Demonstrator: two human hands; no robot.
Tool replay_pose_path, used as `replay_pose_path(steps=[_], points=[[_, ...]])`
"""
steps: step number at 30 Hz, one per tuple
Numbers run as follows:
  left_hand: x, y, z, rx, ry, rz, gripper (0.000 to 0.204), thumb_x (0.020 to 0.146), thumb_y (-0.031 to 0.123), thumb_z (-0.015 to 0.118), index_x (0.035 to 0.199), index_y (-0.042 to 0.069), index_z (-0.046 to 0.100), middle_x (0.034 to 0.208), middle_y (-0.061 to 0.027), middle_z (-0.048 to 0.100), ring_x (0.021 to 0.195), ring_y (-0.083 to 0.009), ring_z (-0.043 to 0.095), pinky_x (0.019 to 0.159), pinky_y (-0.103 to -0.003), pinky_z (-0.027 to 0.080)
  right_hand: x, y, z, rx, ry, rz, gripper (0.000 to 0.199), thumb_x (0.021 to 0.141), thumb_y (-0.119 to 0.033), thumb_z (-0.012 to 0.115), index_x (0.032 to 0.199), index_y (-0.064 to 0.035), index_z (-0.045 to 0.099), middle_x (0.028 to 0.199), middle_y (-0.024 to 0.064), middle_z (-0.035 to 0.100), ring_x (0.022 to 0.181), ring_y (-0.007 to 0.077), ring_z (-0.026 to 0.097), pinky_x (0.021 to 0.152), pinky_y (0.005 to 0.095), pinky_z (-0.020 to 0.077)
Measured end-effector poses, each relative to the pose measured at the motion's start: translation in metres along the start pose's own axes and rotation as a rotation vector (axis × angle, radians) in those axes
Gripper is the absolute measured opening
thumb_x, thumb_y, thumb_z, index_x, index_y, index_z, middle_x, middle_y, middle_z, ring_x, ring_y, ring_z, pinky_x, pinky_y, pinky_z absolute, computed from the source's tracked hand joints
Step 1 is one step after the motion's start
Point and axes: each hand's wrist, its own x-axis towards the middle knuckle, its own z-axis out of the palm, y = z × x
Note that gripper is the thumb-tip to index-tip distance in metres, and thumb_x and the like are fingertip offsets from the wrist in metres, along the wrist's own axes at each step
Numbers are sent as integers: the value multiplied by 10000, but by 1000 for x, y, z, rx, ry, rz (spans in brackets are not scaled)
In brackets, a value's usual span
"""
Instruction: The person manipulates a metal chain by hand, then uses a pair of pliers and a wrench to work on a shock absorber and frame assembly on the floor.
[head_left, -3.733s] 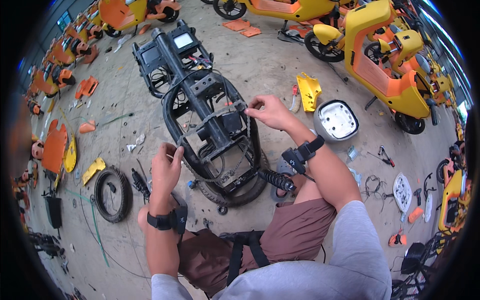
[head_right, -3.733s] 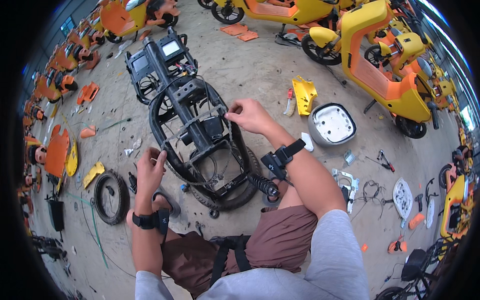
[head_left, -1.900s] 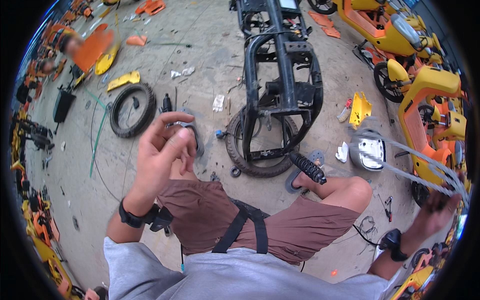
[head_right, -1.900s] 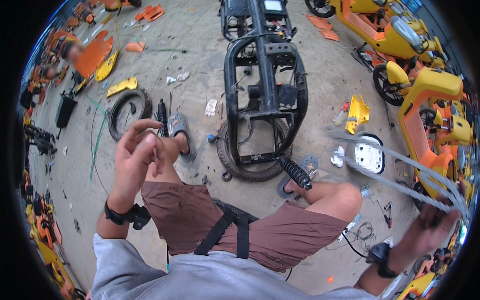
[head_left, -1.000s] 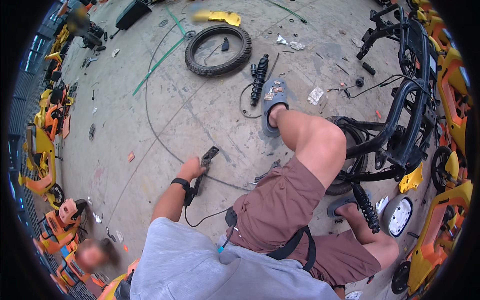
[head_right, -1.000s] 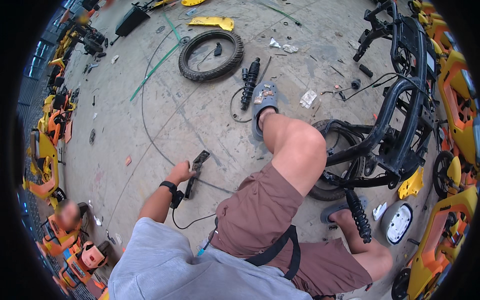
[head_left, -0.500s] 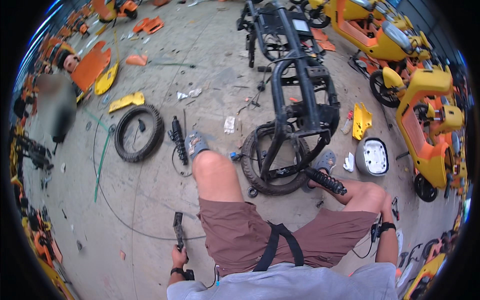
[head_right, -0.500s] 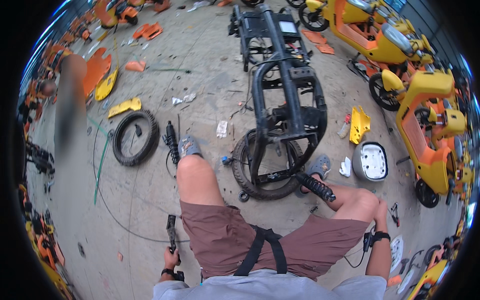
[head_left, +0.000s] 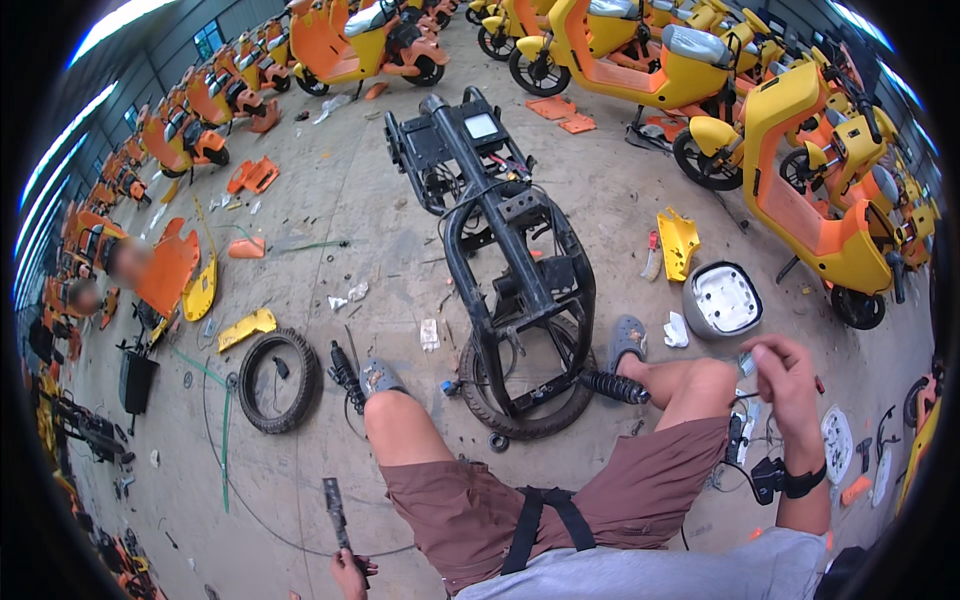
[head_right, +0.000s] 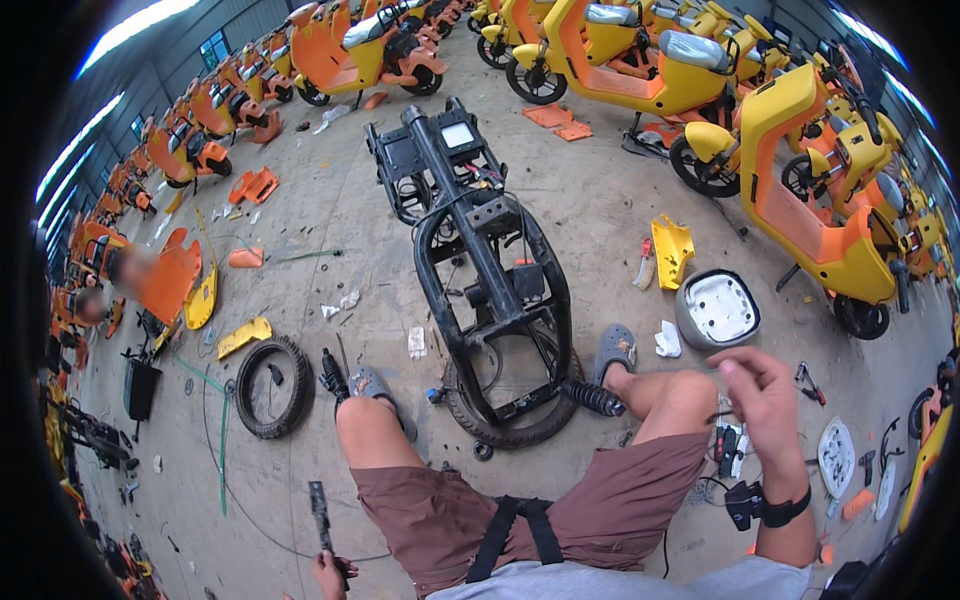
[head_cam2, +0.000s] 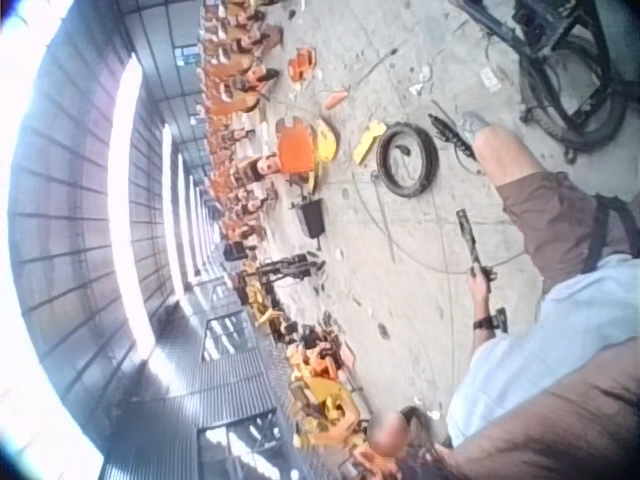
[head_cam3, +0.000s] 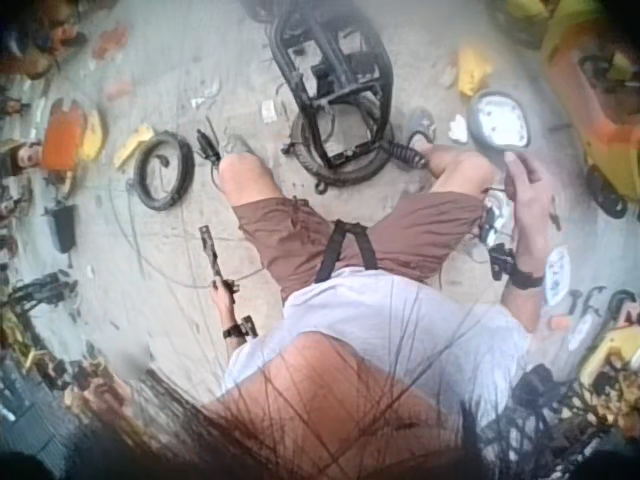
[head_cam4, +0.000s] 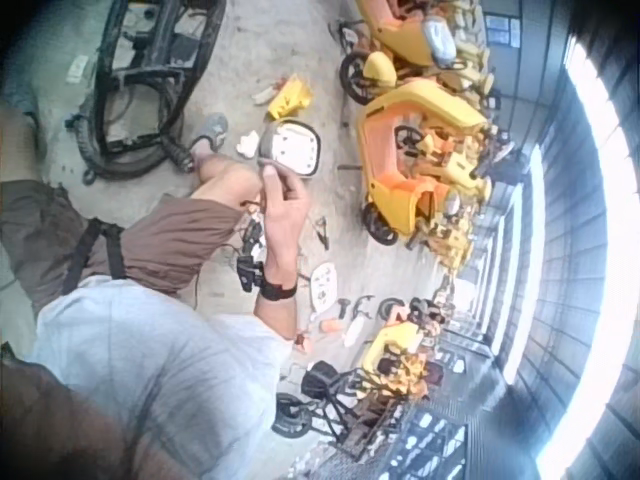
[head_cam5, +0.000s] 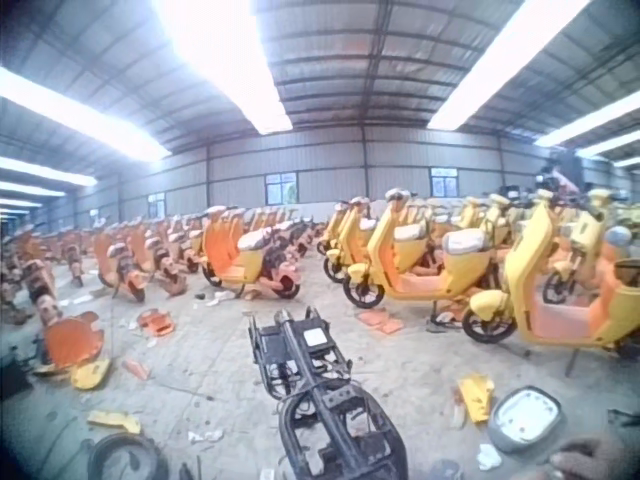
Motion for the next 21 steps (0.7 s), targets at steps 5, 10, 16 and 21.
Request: replay_pose_path(steps=[5, 10, 16, 21], points=[[-73, 213, 45, 177, 33, 530, 263, 996, 243, 471, 976, -17, 502, 683, -104, 583, 594, -194, 615, 531, -292, 511, 19, -28, 84, 9, -691, -136, 232, 952, -166, 581, 1083, 3, 672, 726, -27, 571, 646, 34, 490, 565, 199, 394], [-90, 325, 136, -32, -376, 684, 240, 1007, 123, 440, 1168, -54, 446, 761, -97, 592, 661, -152, 631, 566, -280, 525, 21, -5, 194, 264, -1010, -10, 311, 973, -233, 570, 1187, -19, 639, 795, -4, 642, 719, 34, 541, 624, 198, 419], [-108, 348, 286, -43, -622, 655, 242, 958, 109, 539, 1124, -66, 560, 683, -77, 645, 619, -149, 645, 547, -276, 514, 32, 4, 246, 432, -794, -82, 395, 974, -264, 569, 1259, 10, 570, 818, -14, 589, 666, 19, 437, 582, 195, 338], [-132, 327, 331, 396, -279, 1320, 397, 845, 152, 674, 1170, -27, 533, 917, -182, 610, 705, -355, 633, 573, -401, 506, 52, 36, 249, 465, -543, -59, 371, 876, -243, 721, 1091, 52, 652, 982, 65, 680, 874, 75, 592, 771, 229, 475]])
